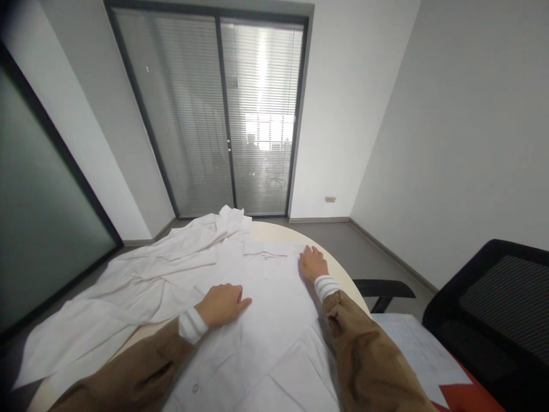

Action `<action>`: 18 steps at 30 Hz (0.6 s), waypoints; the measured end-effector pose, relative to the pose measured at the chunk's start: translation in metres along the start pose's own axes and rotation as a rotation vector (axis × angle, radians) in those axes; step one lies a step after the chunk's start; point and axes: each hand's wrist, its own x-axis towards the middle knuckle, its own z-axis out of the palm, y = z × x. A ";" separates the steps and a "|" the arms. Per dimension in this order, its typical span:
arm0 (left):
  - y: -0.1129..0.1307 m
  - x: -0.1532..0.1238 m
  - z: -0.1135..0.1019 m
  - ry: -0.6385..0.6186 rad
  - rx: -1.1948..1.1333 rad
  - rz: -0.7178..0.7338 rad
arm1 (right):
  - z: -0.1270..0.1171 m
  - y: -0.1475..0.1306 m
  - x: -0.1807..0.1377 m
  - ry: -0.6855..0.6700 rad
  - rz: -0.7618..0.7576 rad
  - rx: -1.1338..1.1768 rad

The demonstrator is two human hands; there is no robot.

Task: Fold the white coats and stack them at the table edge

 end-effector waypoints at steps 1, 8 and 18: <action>0.000 -0.008 0.001 0.000 -0.011 -0.003 | -0.003 0.008 0.002 0.008 0.064 0.028; -0.010 -0.038 0.015 0.029 -0.046 0.034 | -0.009 0.030 0.010 -0.032 0.181 0.152; -0.035 -0.036 0.024 0.100 -0.629 0.045 | -0.003 0.034 0.017 -0.032 0.218 0.406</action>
